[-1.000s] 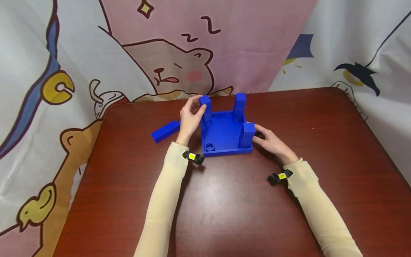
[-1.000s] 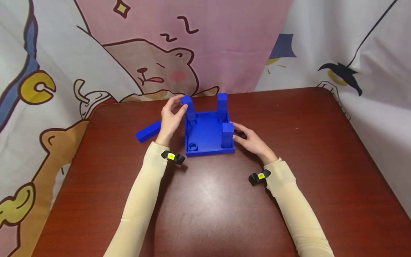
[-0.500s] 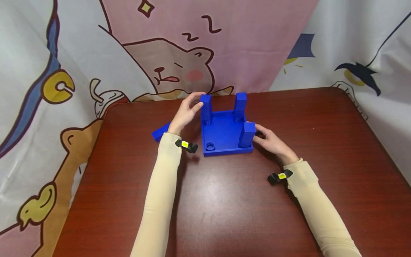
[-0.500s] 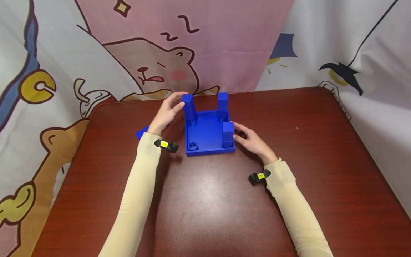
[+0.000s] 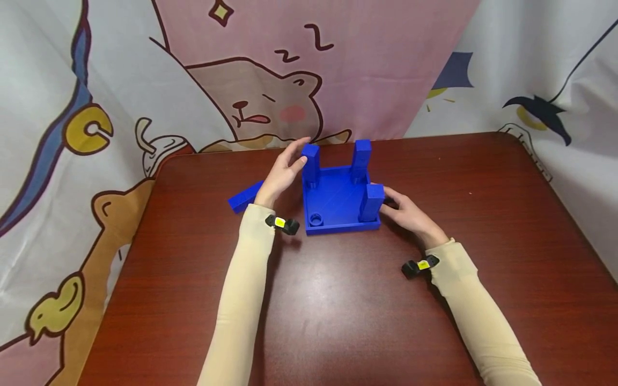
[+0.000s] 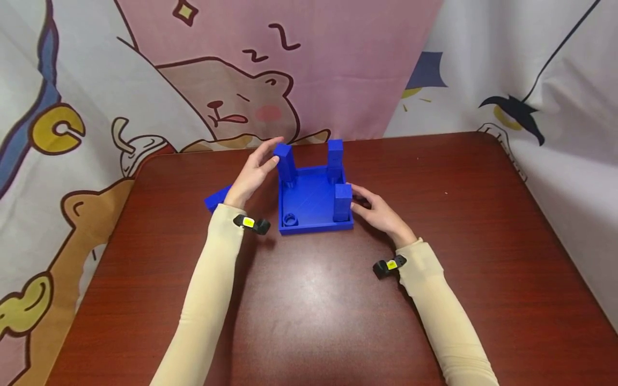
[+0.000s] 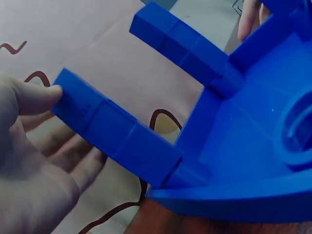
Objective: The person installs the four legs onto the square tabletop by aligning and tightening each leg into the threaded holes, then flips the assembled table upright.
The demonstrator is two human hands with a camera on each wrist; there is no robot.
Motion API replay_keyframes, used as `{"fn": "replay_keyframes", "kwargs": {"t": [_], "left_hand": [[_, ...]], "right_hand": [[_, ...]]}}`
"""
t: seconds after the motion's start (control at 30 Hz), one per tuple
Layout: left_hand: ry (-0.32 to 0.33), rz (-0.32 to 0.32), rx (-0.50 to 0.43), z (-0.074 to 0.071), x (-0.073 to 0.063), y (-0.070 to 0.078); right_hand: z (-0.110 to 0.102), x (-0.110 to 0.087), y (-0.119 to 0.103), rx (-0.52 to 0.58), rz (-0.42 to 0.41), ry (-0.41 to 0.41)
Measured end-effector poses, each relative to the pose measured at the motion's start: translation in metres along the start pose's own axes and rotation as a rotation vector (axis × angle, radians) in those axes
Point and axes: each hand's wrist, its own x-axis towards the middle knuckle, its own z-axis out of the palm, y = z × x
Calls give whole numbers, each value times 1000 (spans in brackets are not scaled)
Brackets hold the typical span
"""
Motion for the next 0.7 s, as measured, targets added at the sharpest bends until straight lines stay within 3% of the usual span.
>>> {"fn": "replay_keyframes", "kwargs": {"t": [0.13,0.3,0.5,0.6,0.7], "left_hand": [[86,-37,-73,2,0,-10],[251,-41,-98,12,0,-14],[440,-88,25,32,1,-20],[497,-99,117,38,1,-24],[519,-91,144,39,1,-29]], "right_hand": [[-1,2,9,-3,9,2],[-1,-2,-12,-25,-34,8],[-1,-4,-18,-26,-51,6],[0,-2,-6,-3,-28,6],[-1,1,6,9,-13,-2]]}}
